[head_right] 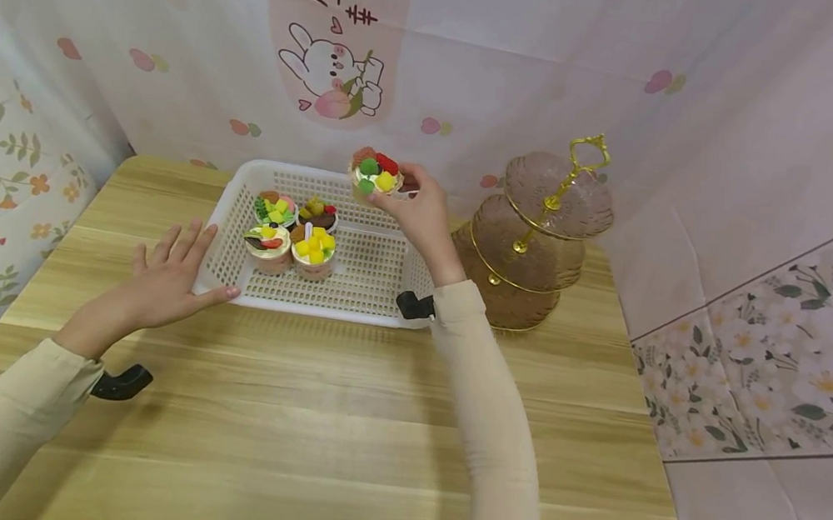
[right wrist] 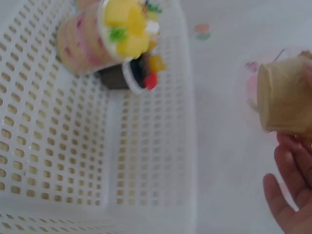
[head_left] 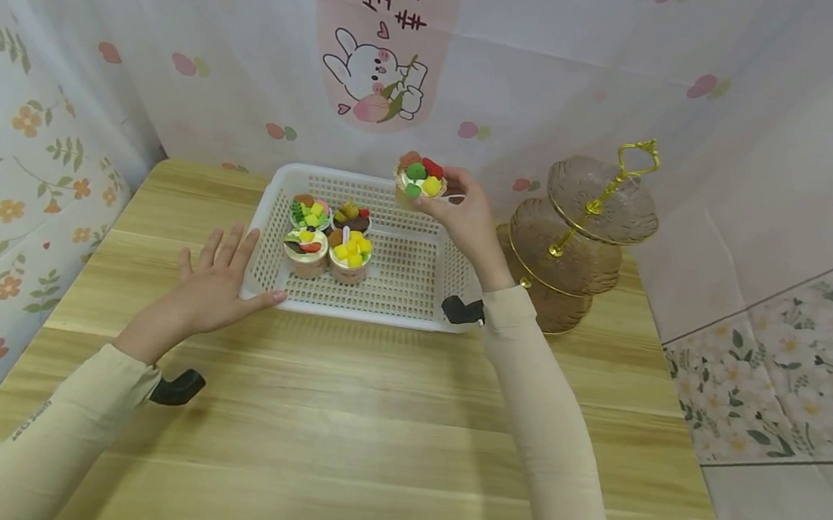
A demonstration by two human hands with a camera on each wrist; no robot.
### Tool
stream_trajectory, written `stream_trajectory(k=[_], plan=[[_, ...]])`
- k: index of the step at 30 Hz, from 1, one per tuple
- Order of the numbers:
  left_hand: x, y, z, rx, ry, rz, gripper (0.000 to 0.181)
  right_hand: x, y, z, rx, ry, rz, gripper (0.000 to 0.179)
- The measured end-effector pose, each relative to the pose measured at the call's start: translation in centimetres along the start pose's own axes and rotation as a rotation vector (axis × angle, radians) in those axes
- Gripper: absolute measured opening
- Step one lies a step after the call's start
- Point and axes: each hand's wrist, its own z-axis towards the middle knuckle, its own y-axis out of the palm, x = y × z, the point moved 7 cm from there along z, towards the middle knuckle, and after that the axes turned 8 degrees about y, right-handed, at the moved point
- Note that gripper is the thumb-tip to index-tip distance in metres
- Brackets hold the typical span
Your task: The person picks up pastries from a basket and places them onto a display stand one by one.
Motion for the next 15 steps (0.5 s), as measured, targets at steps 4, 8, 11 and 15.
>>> stream_trajectory(k=[4,8,11,15], plan=[[0.1,0.0,0.0,0.002,0.004,-0.005,0.112,-1.1,-1.4,-1.4,0.025,-0.013,0.010,0.058],[0.2,-0.1,-0.1,0.007,0.007,-0.011,0.112,-1.8,-2.8,-2.7,0.047,-0.020,0.000,0.058],[0.1,-0.1,-0.2,0.010,0.007,-0.015,0.111,-1.9,-3.7,-3.6,0.059,-0.012,-0.024,0.058],[0.2,0.0,-0.2,0.007,0.007,-0.016,0.111,-2.1,-5.2,-4.8,0.093,-0.006,-0.043,0.058]])
